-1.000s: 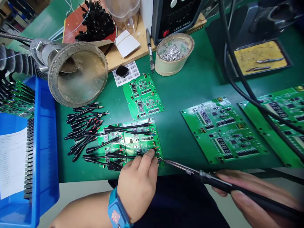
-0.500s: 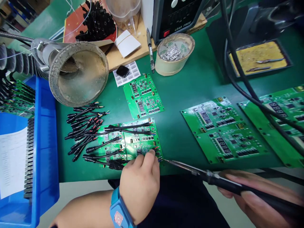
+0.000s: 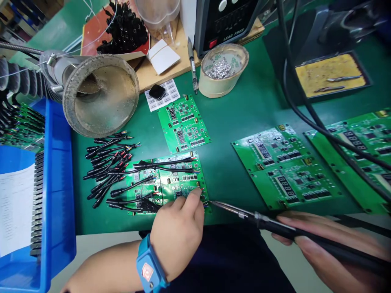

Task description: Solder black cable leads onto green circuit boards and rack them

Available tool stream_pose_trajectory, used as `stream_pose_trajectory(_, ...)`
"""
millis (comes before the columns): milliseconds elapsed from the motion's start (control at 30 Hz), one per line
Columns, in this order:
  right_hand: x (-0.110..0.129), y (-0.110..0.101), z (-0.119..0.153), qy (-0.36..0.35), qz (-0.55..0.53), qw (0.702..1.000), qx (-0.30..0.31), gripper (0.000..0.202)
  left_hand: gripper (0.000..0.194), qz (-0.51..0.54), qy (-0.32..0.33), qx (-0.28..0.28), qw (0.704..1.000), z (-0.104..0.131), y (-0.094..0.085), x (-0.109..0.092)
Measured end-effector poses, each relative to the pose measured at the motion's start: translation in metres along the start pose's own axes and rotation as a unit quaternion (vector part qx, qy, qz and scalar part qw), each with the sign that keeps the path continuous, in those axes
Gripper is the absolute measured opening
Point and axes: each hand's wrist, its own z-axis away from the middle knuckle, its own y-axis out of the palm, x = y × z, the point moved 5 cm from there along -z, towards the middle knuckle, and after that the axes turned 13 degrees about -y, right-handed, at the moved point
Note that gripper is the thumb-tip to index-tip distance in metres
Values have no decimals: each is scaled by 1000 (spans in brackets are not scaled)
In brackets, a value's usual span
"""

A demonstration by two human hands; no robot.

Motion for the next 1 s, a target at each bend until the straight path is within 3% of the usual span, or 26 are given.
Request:
stream_pose_trajectory(100, 5, 3, 0, -62, -10, 998, 26, 20, 14, 6, 14, -4, 1000, 0, 1, 1)
stream_pose_trajectory(600, 4, 5, -3, -60, -18, 998, 13, 19, 16, -46, 54, -30, 997, 2, 1, -3)
stream_pose_trajectory(1000, 6, 5, 0, -61, -34, 998, 7, 17, 15, -1, 23, -47, 999, 0, 2, 2)
